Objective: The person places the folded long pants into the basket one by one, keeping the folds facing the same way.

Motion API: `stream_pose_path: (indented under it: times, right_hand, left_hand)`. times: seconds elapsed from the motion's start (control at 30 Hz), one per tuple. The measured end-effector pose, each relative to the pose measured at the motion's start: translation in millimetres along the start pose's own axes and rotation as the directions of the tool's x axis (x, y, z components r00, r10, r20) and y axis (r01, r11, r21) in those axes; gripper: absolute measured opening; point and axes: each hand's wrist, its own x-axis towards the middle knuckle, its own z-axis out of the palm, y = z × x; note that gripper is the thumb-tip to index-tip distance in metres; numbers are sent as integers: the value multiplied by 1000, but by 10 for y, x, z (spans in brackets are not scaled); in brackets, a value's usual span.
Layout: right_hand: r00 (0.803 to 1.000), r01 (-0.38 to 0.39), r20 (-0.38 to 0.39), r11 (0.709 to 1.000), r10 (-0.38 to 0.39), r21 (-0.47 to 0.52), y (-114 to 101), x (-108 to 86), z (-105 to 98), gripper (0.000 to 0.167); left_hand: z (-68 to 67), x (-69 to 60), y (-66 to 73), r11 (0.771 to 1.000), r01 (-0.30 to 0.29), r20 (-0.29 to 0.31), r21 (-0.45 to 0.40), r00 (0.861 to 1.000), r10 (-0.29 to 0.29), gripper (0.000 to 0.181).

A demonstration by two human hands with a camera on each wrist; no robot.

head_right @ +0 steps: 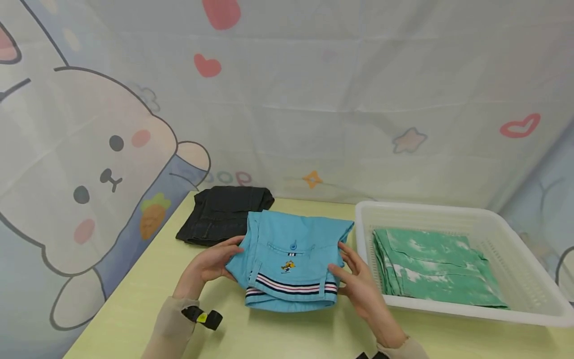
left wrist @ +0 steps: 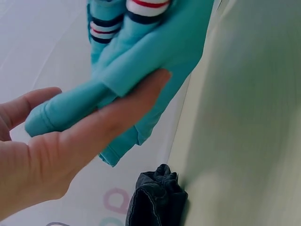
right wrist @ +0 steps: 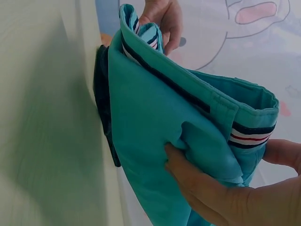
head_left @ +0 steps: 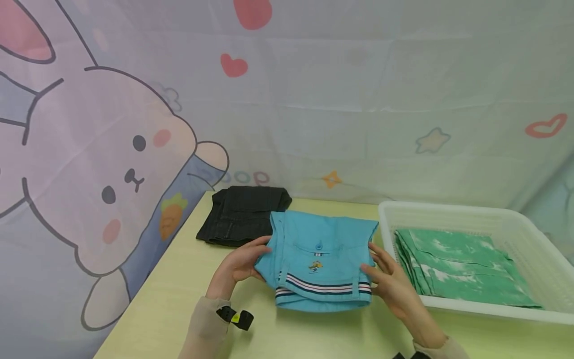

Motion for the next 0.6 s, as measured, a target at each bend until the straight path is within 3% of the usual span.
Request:
stream_pose_path:
  times: [0.23,0.6]
  right_hand:
    - [999,7,47,1000,-8,24,-33,-37,-37,66]
    - [992,66,110,998,-67,13,-51,-73,-124,69]
  left_hand:
    - [-22,-27,4,1000,-23,24,-1,999,23,53]
    - [-61,-81,46,998,-61,129,-35,990,65,41]
